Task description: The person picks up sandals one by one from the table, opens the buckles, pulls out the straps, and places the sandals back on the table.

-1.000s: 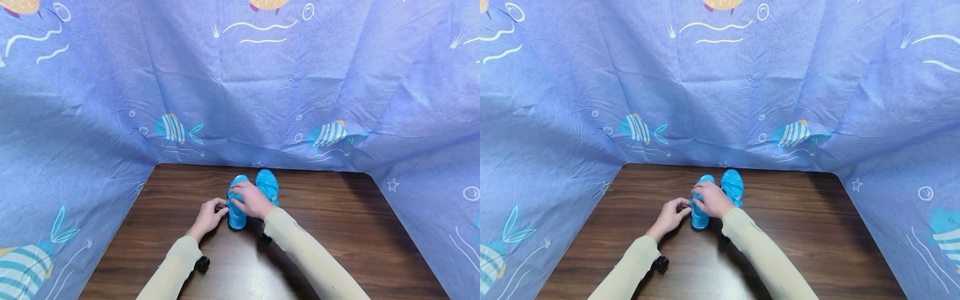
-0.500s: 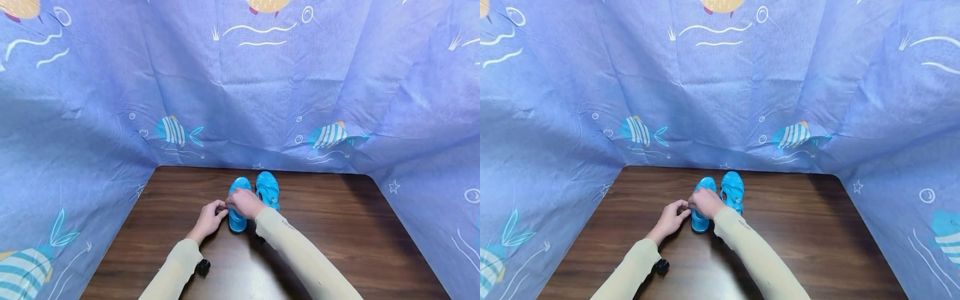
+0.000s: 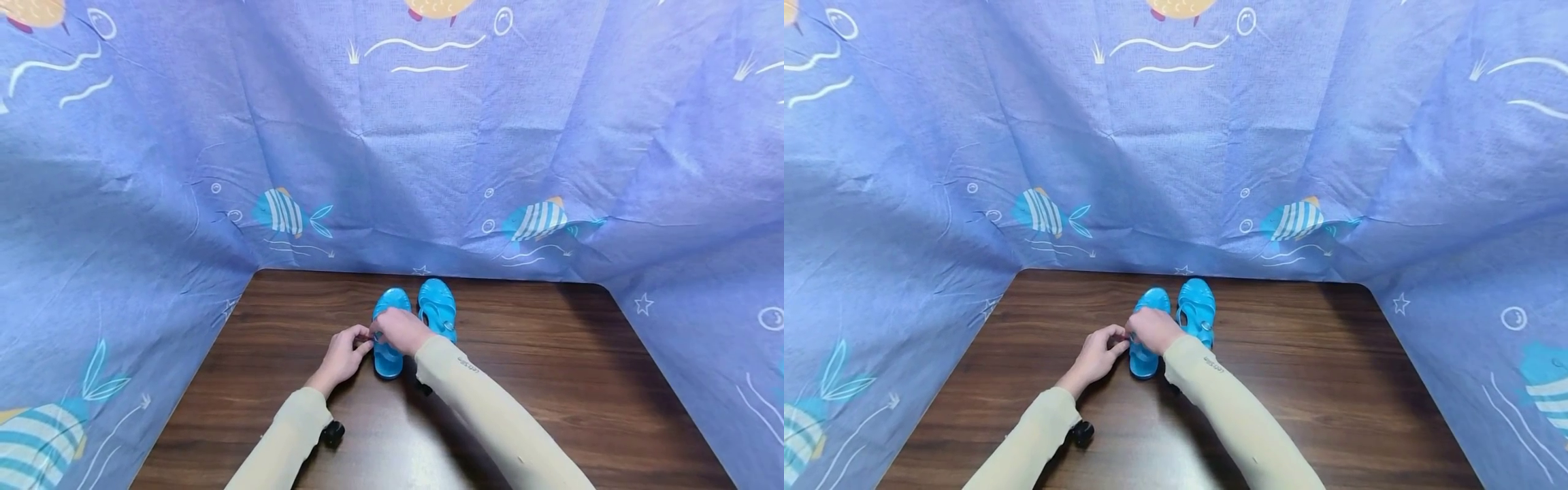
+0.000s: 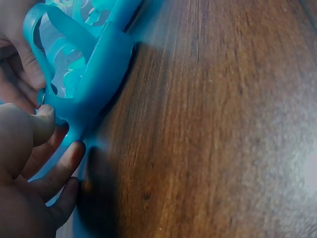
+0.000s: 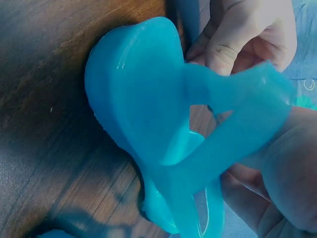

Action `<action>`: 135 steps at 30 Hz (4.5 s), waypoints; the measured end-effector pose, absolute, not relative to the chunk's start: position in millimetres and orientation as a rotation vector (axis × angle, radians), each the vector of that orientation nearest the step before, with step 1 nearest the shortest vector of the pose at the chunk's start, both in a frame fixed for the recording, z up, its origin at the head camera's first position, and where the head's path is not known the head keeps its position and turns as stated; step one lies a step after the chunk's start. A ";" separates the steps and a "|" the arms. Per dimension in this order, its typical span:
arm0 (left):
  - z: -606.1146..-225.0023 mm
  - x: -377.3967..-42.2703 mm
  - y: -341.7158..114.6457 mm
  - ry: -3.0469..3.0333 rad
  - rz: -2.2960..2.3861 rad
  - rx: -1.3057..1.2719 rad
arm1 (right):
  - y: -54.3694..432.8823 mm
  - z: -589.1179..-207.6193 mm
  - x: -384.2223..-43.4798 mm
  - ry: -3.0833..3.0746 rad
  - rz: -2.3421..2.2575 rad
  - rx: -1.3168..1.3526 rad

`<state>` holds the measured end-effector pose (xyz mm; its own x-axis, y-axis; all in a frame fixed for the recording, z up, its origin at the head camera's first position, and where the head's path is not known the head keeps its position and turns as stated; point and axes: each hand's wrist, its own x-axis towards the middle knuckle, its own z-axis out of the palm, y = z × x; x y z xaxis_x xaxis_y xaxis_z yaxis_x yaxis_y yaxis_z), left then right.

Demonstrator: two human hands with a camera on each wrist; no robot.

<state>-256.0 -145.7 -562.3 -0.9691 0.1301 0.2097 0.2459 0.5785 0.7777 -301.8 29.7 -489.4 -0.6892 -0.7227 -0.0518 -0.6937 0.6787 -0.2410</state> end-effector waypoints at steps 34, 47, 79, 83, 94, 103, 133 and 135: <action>-566.6 -254.4 -146.9 -2.681 -1.369 -0.293 | 35.9 -495.6 -300.2 2.697 -0.303 -1.250; -565.0 -253.7 -147.0 -2.659 -1.350 -0.297 | 41.7 -505.2 -300.1 2.754 -0.485 -1.366; -565.2 -252.9 -147.0 -2.607 -1.344 -0.324 | 39.0 -509.6 -297.2 2.762 -0.522 -1.345; -564.8 -251.9 -147.4 -2.604 -1.346 -0.308 | 38.1 -509.0 -297.9 2.751 -0.528 -1.361; -569.0 -254.6 -149.8 -2.551 -1.788 -0.267 | 41.5 -513.8 -298.6 2.741 -0.554 -1.422; -564.6 -254.2 -150.4 -2.623 -1.694 -0.217 | 39.7 -511.9 -299.4 2.746 -0.525 -1.449; -558.5 -253.5 -151.3 -2.642 -1.563 -0.220 | 46.9 -520.8 -301.0 2.715 -0.700 -1.377; -558.7 -252.9 -151.6 -2.638 -1.576 -0.224 | 47.0 -520.7 -300.9 2.716 -0.686 -1.371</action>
